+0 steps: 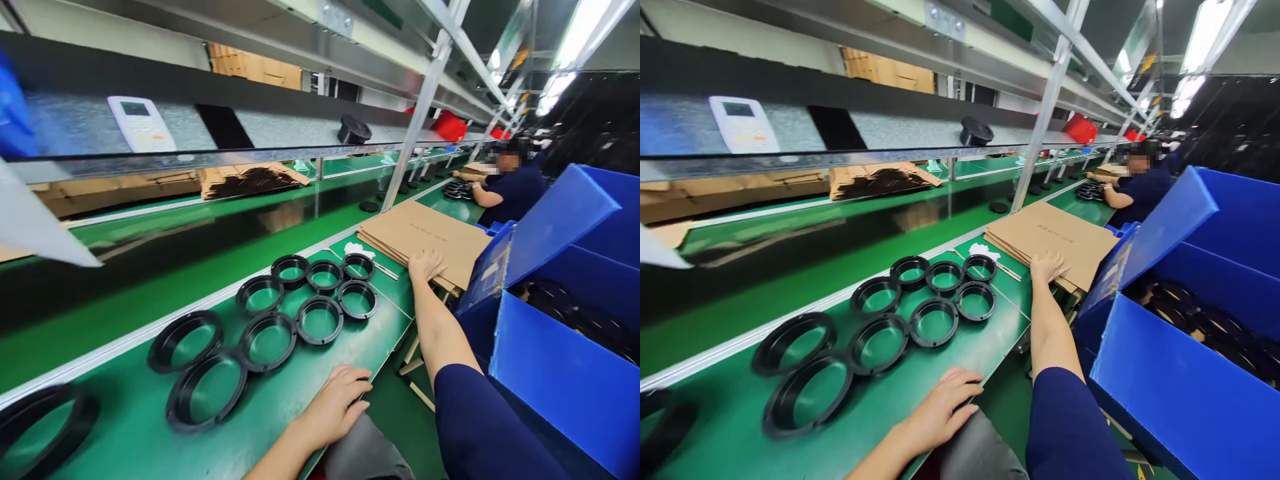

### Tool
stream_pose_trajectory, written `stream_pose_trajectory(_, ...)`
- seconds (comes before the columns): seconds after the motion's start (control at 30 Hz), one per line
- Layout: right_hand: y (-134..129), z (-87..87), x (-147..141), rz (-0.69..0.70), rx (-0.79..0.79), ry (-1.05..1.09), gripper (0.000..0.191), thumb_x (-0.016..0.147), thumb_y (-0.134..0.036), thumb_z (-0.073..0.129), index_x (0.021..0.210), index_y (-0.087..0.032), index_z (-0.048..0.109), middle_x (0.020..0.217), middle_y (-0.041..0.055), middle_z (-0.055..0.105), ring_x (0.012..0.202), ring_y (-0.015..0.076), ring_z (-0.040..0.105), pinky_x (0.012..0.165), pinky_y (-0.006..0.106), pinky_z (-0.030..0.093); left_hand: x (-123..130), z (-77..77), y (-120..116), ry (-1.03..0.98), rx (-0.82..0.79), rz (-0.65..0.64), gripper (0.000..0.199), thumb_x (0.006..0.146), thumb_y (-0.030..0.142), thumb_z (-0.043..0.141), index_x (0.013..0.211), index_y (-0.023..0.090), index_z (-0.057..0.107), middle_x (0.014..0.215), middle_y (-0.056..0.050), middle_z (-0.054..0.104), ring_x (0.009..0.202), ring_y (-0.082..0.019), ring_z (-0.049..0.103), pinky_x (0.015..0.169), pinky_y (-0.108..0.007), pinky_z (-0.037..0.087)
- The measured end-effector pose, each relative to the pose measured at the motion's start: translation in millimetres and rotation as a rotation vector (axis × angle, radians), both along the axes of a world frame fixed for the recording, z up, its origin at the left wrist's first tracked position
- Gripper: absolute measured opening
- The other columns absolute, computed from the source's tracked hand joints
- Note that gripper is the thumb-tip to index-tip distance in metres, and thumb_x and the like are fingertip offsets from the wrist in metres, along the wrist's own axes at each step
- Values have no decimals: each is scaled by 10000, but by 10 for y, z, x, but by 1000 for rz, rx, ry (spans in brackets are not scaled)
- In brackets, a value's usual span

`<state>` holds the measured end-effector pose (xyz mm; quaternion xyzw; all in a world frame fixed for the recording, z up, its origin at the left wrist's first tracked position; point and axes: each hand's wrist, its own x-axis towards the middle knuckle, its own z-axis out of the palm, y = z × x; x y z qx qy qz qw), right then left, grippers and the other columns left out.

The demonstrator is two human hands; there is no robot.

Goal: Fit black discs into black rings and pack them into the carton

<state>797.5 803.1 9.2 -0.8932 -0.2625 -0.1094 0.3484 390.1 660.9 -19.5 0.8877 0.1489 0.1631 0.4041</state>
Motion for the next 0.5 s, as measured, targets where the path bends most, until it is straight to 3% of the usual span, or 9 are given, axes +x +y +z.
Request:
stream_pose_trajectory(0.07, 176, -29, -318, 44, 114, -21, 478, 871, -210, 473, 1318, -76, 576, 1475, 270, 406, 1389, 336, 242, 1127, 539, 181, -6, -17, -19, -5, -9, -4, 296, 949, 239, 583, 1234, 225, 661, 1383, -97, 611, 1253, -282, 562, 1146, -491, 390)
stream_pose_trajectory(0.2, 344, -180, -954, 194, 314, -22, 353, 815, -222, 506, 1125, -151, 659, 1326, 175, 566, 1298, 327, 400, 1132, 520, 238, -28, -115, -43, -30, 21, -11, 308, 938, 230, 603, 1241, 218, 654, 1403, -104, 597, 1266, -280, 557, 1163, -480, 361)
stream_pose_trajectory(0.3, 69, -366, -1162, 266, 426, 8, 307, 774, -245, 548, 1039, -171, 685, 1256, 146, 615, 1246, 330, 474, 1115, 528, 288, -27, -186, -21, -53, 67, -15, 300, 934, 240, 618, 1229, 213, 663, 1395, -107, 604, 1250, -280, 572, 1153, -462, 377)
stream_pose_trajectory(0.43, -539, -575, -1121, 349, 489, 147, 236, 842, -325, 614, 983, -152, 690, 1058, 108, 661, 1084, 305, 582, 1043, 541, 397, 70, -254, 0, -74, 149, -52, 291, 940, 270, 632, 1207, 166, 678, 1373, -126, 623, 1238, -268, 596, 1169, -422, 375)
stream_pose_trajectory(0.5, -562, -632, -1186, 434, 499, 253, 288, 937, -385, 648, 1086, -139, 669, 1093, 93, 648, 1033, 262, 614, 963, 487, 492, 171, -260, -37, -51, 218, -65, 284, 955, 290, 617, 1186, 144, 692, 1369, -132, 628, 1234, -248, 611, 1173, -370, 376)
